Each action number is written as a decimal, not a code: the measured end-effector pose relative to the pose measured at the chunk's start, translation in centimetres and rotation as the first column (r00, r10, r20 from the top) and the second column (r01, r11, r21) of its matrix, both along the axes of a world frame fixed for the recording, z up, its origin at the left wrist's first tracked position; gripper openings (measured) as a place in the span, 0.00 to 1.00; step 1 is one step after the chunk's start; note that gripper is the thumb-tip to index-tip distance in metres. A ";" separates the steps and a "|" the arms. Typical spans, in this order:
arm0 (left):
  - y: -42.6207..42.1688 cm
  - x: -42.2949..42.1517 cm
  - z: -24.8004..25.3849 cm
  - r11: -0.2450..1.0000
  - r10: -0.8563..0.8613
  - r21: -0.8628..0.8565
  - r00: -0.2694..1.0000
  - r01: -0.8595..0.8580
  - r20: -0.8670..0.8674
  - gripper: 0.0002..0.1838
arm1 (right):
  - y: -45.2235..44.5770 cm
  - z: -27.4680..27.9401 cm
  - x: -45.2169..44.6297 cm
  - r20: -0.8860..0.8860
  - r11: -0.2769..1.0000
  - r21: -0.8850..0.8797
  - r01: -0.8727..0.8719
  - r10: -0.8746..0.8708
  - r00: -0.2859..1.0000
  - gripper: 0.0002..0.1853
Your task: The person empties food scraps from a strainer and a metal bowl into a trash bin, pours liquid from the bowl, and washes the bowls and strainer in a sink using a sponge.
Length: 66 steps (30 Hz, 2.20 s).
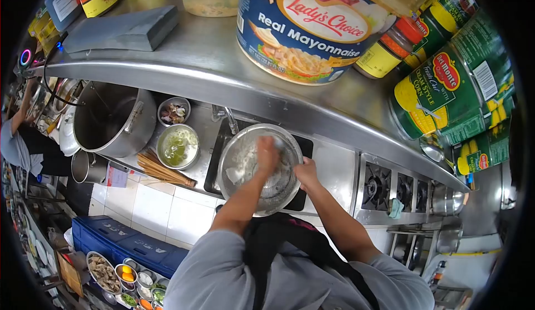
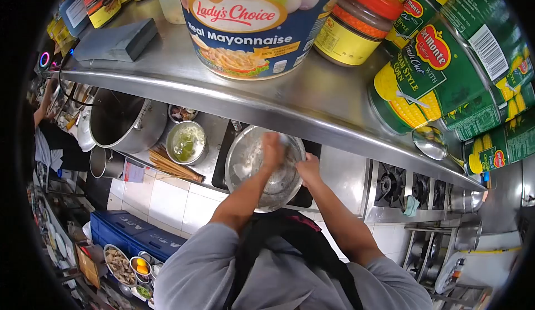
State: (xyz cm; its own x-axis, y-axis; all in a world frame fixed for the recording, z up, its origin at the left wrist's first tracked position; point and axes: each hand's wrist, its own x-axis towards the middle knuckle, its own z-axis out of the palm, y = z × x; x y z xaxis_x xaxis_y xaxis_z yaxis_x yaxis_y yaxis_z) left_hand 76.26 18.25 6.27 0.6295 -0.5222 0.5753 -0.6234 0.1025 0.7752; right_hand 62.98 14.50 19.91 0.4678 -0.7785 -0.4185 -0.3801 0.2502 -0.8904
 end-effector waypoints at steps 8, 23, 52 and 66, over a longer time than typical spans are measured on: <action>-3.9 -3.5 3.1 0.991 0.132 -0.007 0.973 -0.136 -0.192 0.16 | -3.0 -1.4 0.3 -0.338 0.830 -0.510 -0.224 0.045 0.940 0.15; -1.4 5.9 2.2 0.960 0.054 0.279 0.992 -0.020 -0.116 0.24 | -4.5 0.0 -1.7 -0.373 0.654 -0.599 -0.463 0.284 0.883 0.21; -8.8 -1.4 -4.3 0.982 0.102 0.182 0.953 -0.051 -0.284 0.24 | -6.9 -2.9 3.3 -0.336 0.637 -0.693 -0.337 0.127 0.933 0.21; -2.5 -2.9 3.0 0.982 0.180 0.119 0.927 -0.148 -0.329 0.25 | -2.8 0.2 1.4 -0.027 0.914 -0.349 -0.206 0.210 0.977 0.24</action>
State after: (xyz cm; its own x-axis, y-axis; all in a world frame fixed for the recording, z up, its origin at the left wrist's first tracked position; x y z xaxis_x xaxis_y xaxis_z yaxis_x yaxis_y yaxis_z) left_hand 73.37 15.75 9.30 0.8592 -0.4348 0.2696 -0.3258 -0.0588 0.9436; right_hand 64.35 11.72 20.12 0.6378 -0.7586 -0.1334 -0.3802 -0.1594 -0.9111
